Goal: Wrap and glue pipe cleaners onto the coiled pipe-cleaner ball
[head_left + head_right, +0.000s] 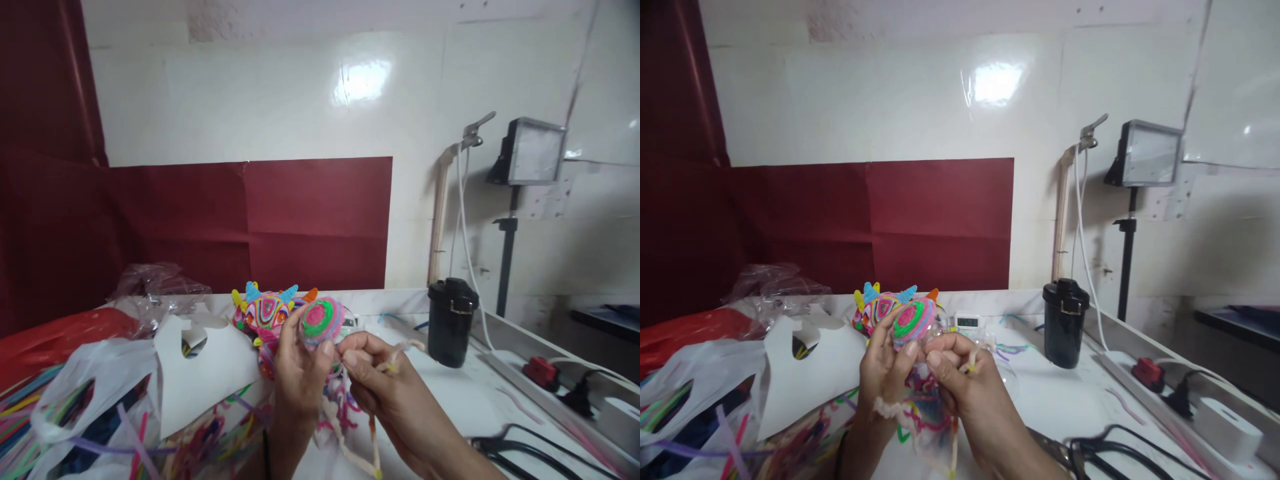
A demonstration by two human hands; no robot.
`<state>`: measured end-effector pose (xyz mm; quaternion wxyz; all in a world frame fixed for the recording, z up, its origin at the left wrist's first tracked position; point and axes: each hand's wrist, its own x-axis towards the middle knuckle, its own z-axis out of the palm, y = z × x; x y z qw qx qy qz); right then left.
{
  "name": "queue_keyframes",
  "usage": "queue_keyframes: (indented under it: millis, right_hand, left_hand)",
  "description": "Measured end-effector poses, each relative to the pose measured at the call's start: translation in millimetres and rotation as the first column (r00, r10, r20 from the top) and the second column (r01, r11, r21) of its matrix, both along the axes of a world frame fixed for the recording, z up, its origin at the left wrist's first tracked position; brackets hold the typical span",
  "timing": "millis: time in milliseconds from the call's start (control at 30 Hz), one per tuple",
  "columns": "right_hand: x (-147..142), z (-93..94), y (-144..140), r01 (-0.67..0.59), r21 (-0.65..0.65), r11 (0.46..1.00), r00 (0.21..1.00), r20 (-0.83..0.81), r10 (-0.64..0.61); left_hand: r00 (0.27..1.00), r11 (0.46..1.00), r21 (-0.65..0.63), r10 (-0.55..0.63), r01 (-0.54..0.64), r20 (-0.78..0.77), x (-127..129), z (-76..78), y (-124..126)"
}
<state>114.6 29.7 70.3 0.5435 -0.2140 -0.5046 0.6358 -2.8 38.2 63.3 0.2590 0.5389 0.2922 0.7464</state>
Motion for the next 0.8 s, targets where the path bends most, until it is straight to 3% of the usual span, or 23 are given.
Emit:
queue_keyframes:
  millis: [333, 600, 800]
  right_hand:
    - [-3, -8.2, 1, 0.015, 0.013, 1.0, 1.0, -0.025, -0.015]
    - [1, -3.4, 1, 0.025, -0.026, 0.999, 0.998, -0.057, -0.027]
    - [3, 2.7, -3, 0.038, -0.065, 0.997, 0.998, -0.05, -0.041]
  left_hand:
    - [0.996, 0.996, 0.025, 0.088, -0.088, 0.029, 2, -9.4, 8]
    - [1.0, 1.0, 0.008, -0.009, 0.009, 0.003, 6, -8.1, 3]
    - [0.999, 0.995, -0.091, -0.047, 0.045, -0.015, 4, -9.7, 0]
